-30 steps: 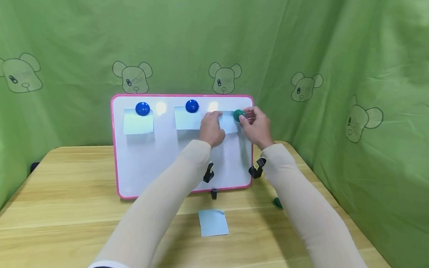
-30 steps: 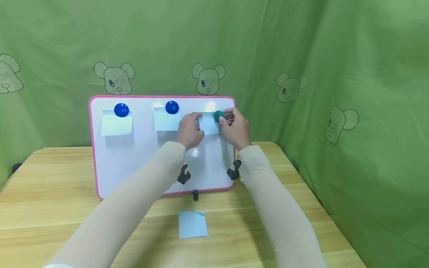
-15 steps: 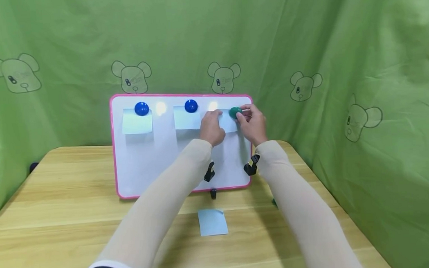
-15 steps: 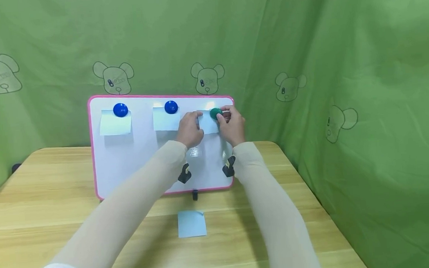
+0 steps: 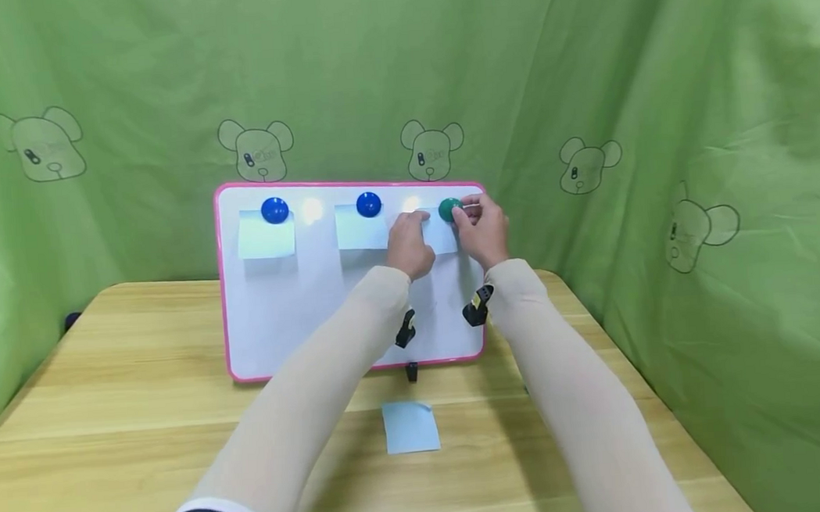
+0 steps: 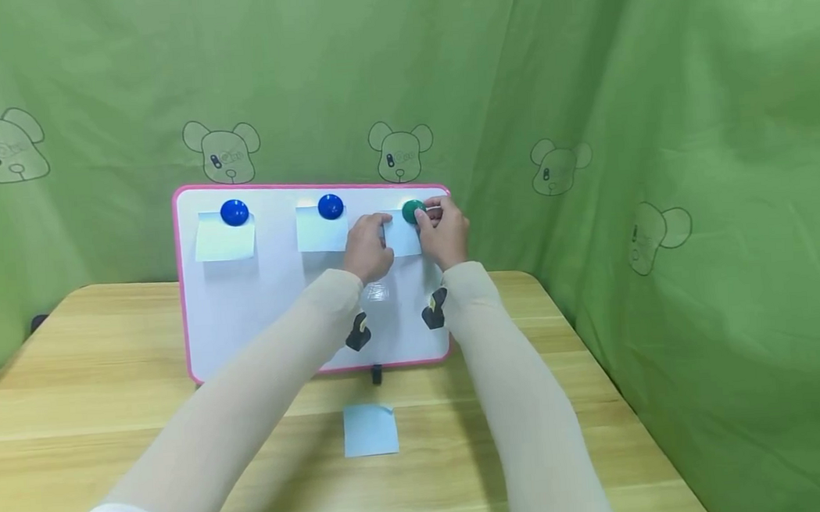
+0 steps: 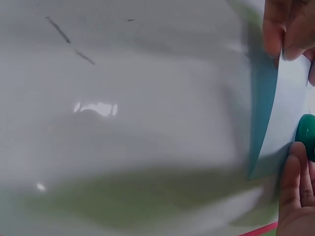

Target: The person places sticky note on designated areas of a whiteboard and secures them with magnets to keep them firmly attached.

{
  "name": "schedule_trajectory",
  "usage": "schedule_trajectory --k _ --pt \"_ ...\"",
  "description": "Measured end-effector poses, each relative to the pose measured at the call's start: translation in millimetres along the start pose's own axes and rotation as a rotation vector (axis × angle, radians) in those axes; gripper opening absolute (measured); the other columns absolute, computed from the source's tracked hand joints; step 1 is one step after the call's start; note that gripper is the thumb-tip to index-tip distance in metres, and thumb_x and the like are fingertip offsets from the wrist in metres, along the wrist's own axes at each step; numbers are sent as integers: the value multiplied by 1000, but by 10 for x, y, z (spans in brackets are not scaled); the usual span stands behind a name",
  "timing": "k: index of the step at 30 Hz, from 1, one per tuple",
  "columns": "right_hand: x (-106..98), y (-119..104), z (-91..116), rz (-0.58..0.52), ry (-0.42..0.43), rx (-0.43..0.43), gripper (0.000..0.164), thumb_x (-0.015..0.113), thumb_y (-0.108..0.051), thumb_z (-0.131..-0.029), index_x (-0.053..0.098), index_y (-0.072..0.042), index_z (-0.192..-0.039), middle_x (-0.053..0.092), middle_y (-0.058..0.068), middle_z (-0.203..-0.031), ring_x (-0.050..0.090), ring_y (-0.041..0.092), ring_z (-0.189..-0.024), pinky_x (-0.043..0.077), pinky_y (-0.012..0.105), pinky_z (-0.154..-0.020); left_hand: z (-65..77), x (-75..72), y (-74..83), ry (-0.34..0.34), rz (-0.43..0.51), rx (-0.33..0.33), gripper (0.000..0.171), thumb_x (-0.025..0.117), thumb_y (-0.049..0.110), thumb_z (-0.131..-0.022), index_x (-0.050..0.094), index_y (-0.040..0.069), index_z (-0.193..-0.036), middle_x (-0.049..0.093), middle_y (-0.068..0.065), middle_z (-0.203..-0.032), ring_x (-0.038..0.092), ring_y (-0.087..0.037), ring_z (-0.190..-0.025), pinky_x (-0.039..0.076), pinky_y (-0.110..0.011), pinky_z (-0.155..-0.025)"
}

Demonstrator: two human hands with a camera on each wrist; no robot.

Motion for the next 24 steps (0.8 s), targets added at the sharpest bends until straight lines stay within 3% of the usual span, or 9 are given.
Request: schedule_trajectory --k 24 --pt "15 8 -56 97 75 35 21 60 -18 -95 60 -3 -110 60 8 -92 54 19 -84 48 31 -76 -16 17 -24 -30 -10 -15 63 64 -4 -86 44 12 -143 42 -8 -143 40 -21 -132 37 -33 -108"
Point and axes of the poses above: each hand's wrist, its own z-axis away from the middle knuckle, its own x-axis out of the palm, y = z × x, the point moved 8 cm from there along -z, towards the middle knuckle
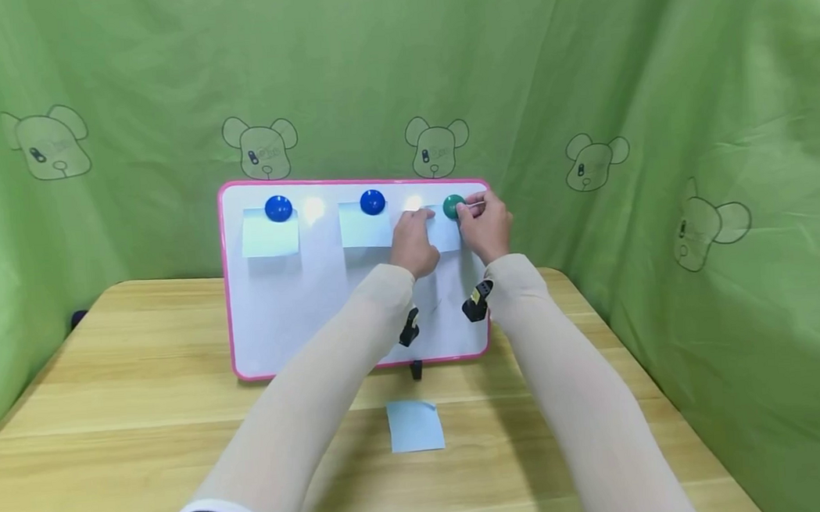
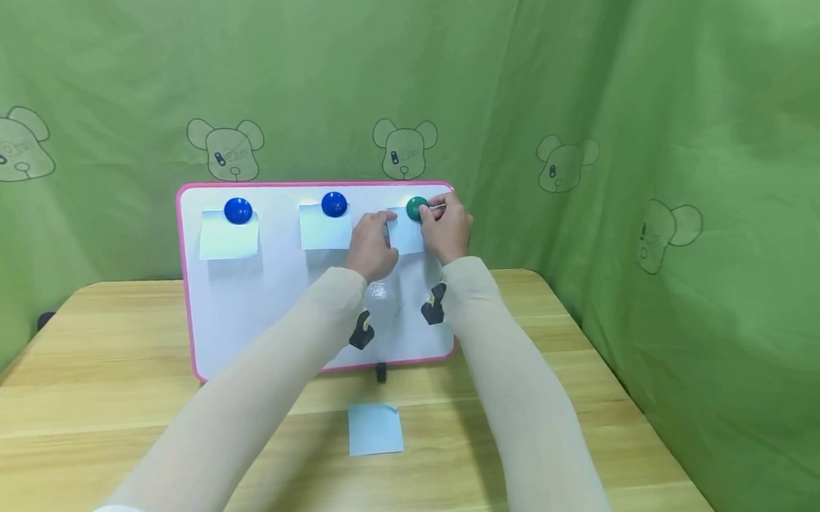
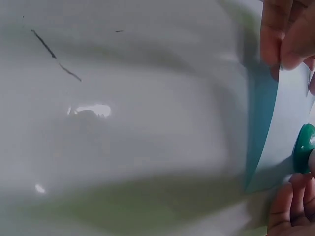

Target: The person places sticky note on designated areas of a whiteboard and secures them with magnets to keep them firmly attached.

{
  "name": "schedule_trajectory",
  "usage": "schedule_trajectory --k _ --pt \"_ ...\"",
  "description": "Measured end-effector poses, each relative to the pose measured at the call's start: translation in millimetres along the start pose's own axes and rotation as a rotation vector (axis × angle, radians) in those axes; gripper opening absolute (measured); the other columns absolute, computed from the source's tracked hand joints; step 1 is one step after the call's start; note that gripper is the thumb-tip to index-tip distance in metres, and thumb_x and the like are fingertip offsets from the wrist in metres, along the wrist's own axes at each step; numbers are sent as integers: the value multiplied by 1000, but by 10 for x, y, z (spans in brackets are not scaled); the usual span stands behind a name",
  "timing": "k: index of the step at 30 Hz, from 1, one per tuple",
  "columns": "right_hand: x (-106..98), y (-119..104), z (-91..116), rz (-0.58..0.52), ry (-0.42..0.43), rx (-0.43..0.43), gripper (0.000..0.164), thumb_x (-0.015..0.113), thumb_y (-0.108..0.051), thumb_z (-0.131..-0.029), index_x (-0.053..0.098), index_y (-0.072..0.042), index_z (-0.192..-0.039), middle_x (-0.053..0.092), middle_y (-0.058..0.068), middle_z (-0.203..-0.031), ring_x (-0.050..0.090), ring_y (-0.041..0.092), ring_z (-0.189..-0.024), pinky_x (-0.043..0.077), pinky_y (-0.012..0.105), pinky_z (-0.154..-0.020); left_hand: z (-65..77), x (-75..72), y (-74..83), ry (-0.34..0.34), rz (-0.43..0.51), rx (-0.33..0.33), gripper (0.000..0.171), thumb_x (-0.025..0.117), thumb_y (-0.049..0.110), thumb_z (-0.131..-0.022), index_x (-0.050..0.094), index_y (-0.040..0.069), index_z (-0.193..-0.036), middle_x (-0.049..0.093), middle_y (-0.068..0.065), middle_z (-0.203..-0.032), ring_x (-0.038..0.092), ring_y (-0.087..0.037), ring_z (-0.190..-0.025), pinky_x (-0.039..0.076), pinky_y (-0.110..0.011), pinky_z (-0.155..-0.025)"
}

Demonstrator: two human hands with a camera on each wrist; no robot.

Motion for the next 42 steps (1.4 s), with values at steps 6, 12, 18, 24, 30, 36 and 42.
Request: schedule_trajectory --k 6,12,18,24,30,36,42 --pt "30 58 -10 -15 -34 32 21 58 -18 -96 58 -5 -113 59 8 -97 54 19 -88 50 30 -77 27 14 -5 -14 -13 6 63 66 -2 -85 44 12 -143 42 -9 -142 41 -21 -131 38 -32 -107" --pt "7 66 29 -10 -46 32 22 58 -18 -96 58 -4 -113 59 9 -97 54 20 -88 50 31 -77 85 42 -46 -40 -6 11 66 68 1 -84 43 13 -144 40 -10 -143 42 -21 -129 41 -32 -104" --pt "-43 103 111 -22 -58 19 23 58 -16 -95 58 -2 -114 59 11 -98 54 22 -90 50 32 -77 157 64 -118 -70 2 22 67 66 0 -85 40 12 -146 41 -11 -139 47 -21 -122 45 -31 -101" --pt "-154 167 209 -27 -68 -32 24 58 -14 -94 57 1 -114 57 12 -98 52 21 -89 48 29 -77 270 56 -210 -91 38 26 68 64 -1 -85 39 16 -146 45 -7 -126 53 -16 -96 51 -24 -79" --pt "-273 331 345 1 -124 -51 27 58 -17 -95 56 0 -117 57 13 -102 52 22 -91 49 29 -77 448 67 -307 -121 21 58 63 67 7 -88 41 16 -145 46 -7 -132 55 -15 -99 53 -24 -79" --pt "-436 506 542 60 -189 -73 32 57 -22 -96 55 1 -118 57 14 -105 53 24 -93 48 33 -80 666 110 -455 -169 31 76 60 68 9 -89 42 14 -143 48 -9 -133 59 -18 -100 55 -27 -78" --pt "-637 709 734 92 -218 -115 32 58 -22 -96 56 3 -116 61 16 -102 56 23 -89 49 25 -73 924 153 -638 -243 33 117 62 68 7 -88 42 11 -143 51 -12 -131 61 -18 -96 55 -25 -74"
Point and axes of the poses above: each hand's wrist, its own z-axis away from the middle knuckle, its own x-axis out of the palm, y = z × x, the point moved 8 cm from there along -z, towards the middle knuckle
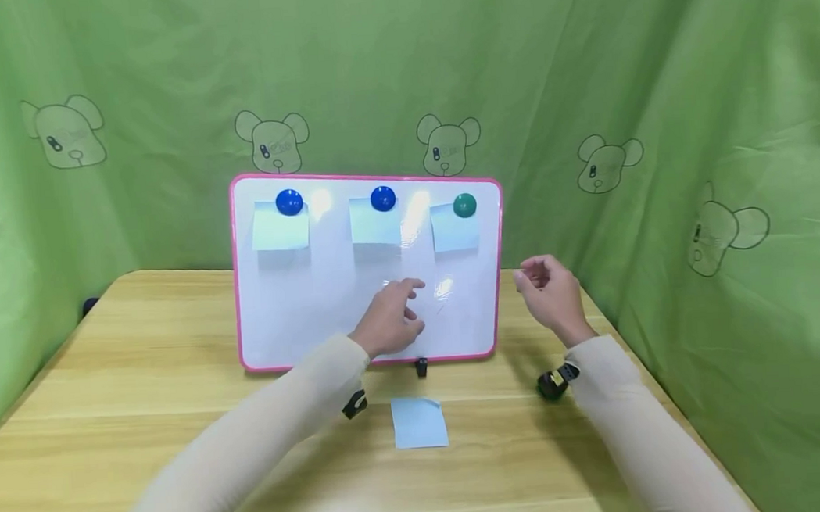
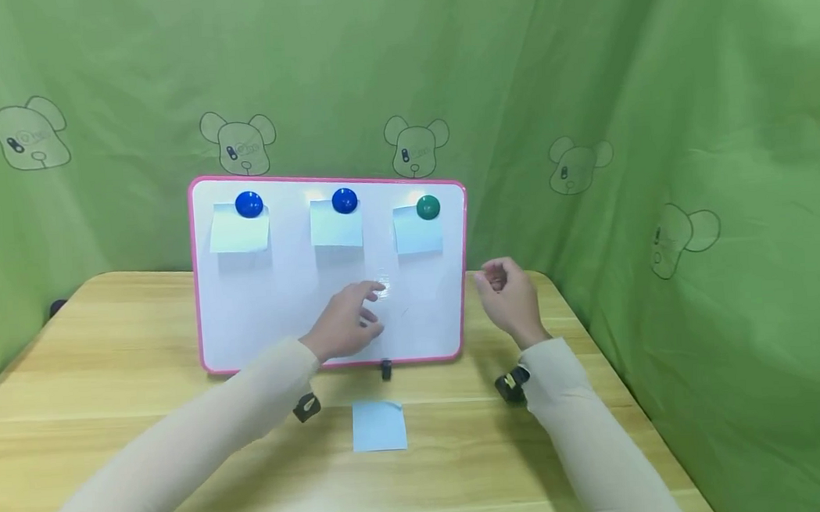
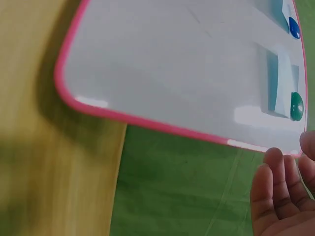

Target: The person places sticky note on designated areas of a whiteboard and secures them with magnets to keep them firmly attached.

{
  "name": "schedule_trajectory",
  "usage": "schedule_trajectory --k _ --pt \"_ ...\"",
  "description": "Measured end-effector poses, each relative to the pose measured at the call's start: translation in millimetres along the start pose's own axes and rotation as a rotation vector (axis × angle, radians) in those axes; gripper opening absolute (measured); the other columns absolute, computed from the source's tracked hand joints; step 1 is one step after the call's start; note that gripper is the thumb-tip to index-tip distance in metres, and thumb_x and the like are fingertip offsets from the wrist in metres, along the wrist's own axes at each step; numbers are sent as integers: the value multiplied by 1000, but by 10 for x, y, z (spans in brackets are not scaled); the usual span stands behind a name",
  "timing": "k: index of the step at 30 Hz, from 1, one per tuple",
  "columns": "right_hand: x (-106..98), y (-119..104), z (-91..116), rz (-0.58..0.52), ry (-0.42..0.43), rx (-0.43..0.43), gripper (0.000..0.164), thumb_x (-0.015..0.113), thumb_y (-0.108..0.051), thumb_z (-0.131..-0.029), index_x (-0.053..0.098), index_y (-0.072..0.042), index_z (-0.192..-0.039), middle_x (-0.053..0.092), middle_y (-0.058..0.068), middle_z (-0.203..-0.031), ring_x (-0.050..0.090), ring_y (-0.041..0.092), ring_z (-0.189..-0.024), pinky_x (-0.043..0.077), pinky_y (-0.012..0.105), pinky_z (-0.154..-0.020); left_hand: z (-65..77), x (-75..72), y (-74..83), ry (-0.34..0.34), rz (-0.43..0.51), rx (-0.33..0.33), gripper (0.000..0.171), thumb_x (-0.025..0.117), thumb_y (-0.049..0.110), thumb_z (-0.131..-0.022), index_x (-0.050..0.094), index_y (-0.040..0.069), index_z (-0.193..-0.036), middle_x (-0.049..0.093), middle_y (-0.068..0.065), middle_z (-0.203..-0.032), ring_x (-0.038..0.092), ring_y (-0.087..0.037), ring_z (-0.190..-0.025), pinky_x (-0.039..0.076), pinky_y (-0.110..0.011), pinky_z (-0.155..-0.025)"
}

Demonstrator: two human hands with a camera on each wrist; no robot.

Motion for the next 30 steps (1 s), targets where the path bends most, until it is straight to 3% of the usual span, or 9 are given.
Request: schedule_trajectory --k 5,14,19,25,30 --pt "-86 230 221 48 -11 15 32 59 -22 -96 56 3 -115 62 17 -103 58 24 -90 49 23 -71 197 124 -148 -54 12 29 61 69 8 -87 44 8 -142 52 -15 -130 62 -20 -97 55 -27 -77" --pt "-9 581 613 118 -120 96 33 57 -24 -97 56 2 -117 61 20 -110 60 32 -94 52 36 -75 497 350 -341 -157 -3 55 56 69 8 -87 47 3 -138 52 -19 -129 61 -23 -99 53 -35 -85" --pt "36 718 710 155 -172 99 33 58 -22 -97 56 4 -117 61 21 -109 60 35 -95 52 45 -81 581 441 -448 -185 -60 48 58 72 14 -86 47 4 -138 52 -18 -129 60 -24 -102 52 -37 -88" --pt "151 818 799 218 -287 93 35 62 -21 -95 58 7 -116 61 23 -109 61 37 -93 52 48 -80 665 578 -534 -243 -170 43 64 78 22 -82 48 8 -137 53 -12 -128 57 -22 -104 49 -37 -92" --pt "219 875 860 262 -405 115 38 65 -24 -92 59 7 -114 60 27 -109 58 42 -98 50 53 -82 709 656 -520 -279 -224 53 56 83 21 -76 57 11 -124 56 -8 -117 55 -21 -105 48 -36 -94"
Point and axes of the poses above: each hand's wrist, its own z-axis away from the middle knuckle, its own x-axis out of the palm, y = z × x, the point moved 8 cm from there along -z, towards the middle knuckle
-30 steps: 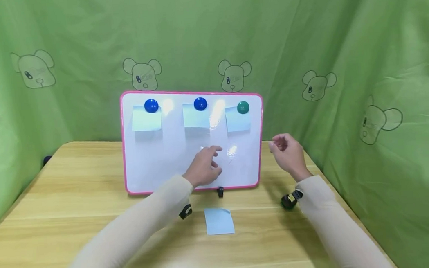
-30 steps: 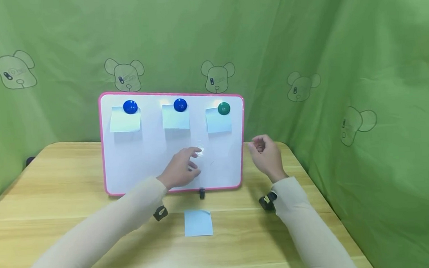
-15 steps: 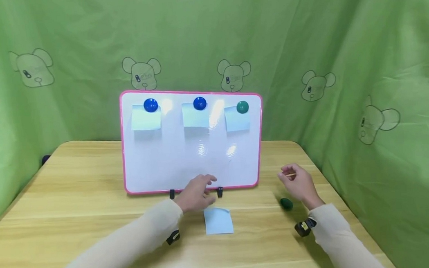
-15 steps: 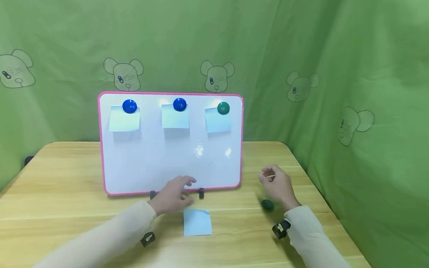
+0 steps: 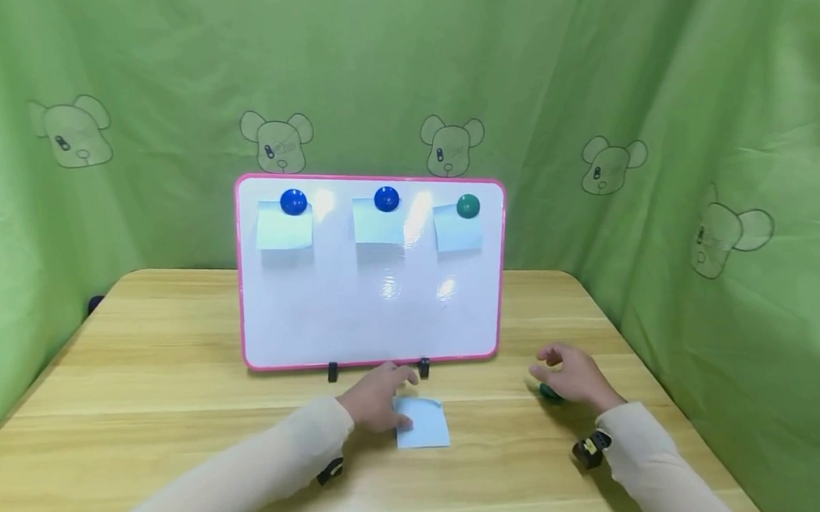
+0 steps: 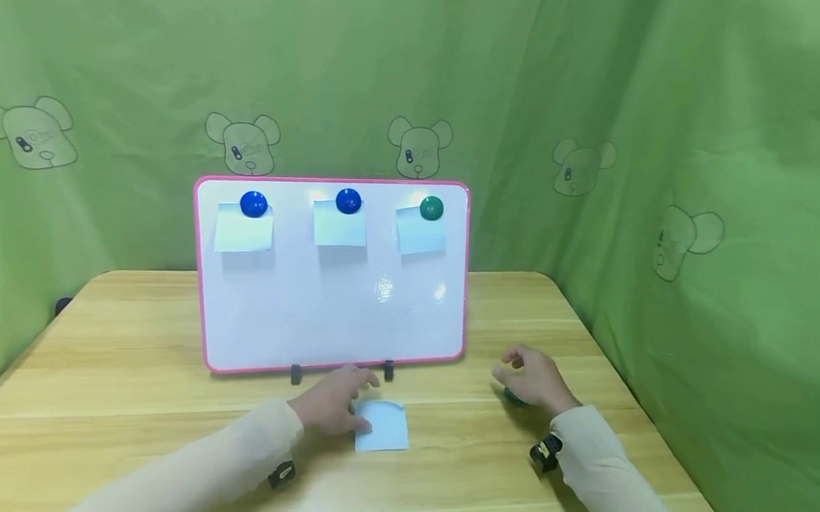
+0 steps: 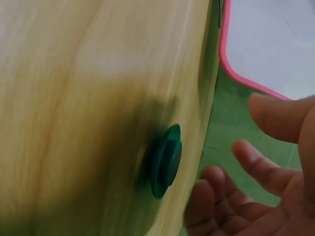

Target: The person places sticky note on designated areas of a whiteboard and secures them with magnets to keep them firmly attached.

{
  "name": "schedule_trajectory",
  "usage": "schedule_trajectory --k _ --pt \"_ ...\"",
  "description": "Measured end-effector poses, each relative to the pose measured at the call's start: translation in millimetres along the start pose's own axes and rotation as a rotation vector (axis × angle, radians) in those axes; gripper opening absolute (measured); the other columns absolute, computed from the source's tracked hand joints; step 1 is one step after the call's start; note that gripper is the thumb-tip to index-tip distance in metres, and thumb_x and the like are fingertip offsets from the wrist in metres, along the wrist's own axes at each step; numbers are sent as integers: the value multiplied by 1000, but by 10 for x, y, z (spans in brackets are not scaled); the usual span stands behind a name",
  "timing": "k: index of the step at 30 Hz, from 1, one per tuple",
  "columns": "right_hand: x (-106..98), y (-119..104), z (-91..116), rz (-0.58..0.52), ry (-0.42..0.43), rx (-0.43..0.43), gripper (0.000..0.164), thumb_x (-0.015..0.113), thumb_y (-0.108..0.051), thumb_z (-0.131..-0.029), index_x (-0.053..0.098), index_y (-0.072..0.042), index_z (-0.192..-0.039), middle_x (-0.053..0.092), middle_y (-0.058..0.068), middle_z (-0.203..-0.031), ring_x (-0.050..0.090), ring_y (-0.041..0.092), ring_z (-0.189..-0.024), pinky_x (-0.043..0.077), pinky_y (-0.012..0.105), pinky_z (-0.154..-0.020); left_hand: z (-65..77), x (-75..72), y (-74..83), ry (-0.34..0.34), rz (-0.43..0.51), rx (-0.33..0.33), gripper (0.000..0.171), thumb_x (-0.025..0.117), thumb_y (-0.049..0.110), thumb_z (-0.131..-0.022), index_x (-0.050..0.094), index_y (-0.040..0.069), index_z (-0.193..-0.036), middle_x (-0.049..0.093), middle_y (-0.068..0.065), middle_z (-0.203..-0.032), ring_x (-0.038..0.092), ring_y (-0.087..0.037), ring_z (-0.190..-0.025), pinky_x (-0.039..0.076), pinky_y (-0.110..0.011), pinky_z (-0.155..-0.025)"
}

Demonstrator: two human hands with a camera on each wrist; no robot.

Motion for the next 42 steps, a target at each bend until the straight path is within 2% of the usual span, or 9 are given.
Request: schedule_trajectory --k 5,12,16,21,25,29,32,38,42 --pt "78 82 29 -2 -102 37 38 70 -25 -89 59 4 -110 61 23 -106 58 38 -96 51 50 -80 -7 62 57 -27 -44 43 41 85 13 -71 62 12 -105 60 -4 -105 56 -19 -98 49 -32 -90" --pt "133 159 29 9 -130 55 37 79 -20 -80 60 0 -104 62 13 -97 59 26 -84 52 41 -72 -11 104 80 -38 -99 74 29 83 7 -68 64 17 -88 60 2 -95 53 -13 -89 47 -27 -88" --pt "123 145 42 34 -136 42 35 80 -15 -78 60 0 -102 62 14 -96 59 27 -84 52 42 -71 -11 109 107 -37 -128 94 29 81 5 -68 70 14 -93 63 1 -96 54 -13 -90 47 -26 -88" --pt "114 153 52 84 -153 40 25 76 -10 -81 60 -2 -99 63 12 -93 58 27 -84 50 43 -73 -1 96 139 -33 -144 105 38 78 1 -71 71 9 -107 62 0 -99 54 -13 -92 47 -25 -87" --pt "90 158 48 102 -164 54 19 69 -8 -83 60 -3 -98 63 11 -91 59 26 -82 50 42 -71 -4 50 137 7 -108 97 39 75 -4 -71 70 8 -107 59 -1 -99 53 -14 -92 48 -26 -88" --pt "32 134 36 84 -166 68 20 63 -6 -83 60 1 -101 62 13 -93 59 27 -81 51 40 -68 -33 -10 86 56 -36 71 39 70 -10 -70 69 9 -103 58 -2 -102 53 -15 -93 49 -27 -87" --pt "-21 96 19 87 -156 44 23 60 -5 -84 59 3 -105 61 17 -97 59 31 -85 52 44 -70 -40 -85 45 80 32 45 42 65 -14 -69 69 12 -102 58 -3 -105 52 -18 -96 49 -31 -90" --pt "-95 3 -20 45 -89 -32 30 59 -1 -85 58 8 -114 60 26 -106 58 40 -95 51 53 -79 -39 -250 13 103 91 9 42 62 -12 -74 68 12 -109 57 -7 -116 52 -23 -107 48 -40 -95" --pt "-130 -82 -62 -1 -24 -62 33 59 -3 -89 56 10 -119 61 26 -109 59 40 -99 52 50 -81 -26 -384 12 139 118 17 40 60 -12 -76 68 9 -110 59 -10 -119 54 -22 -100 50 -37 -88"
Point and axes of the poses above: each hand's wrist, its own z-axis away from the middle knuckle, its own x-axis out of the palm, y = z × x, the point moved 8 cm from there along -z, towards the middle knuckle
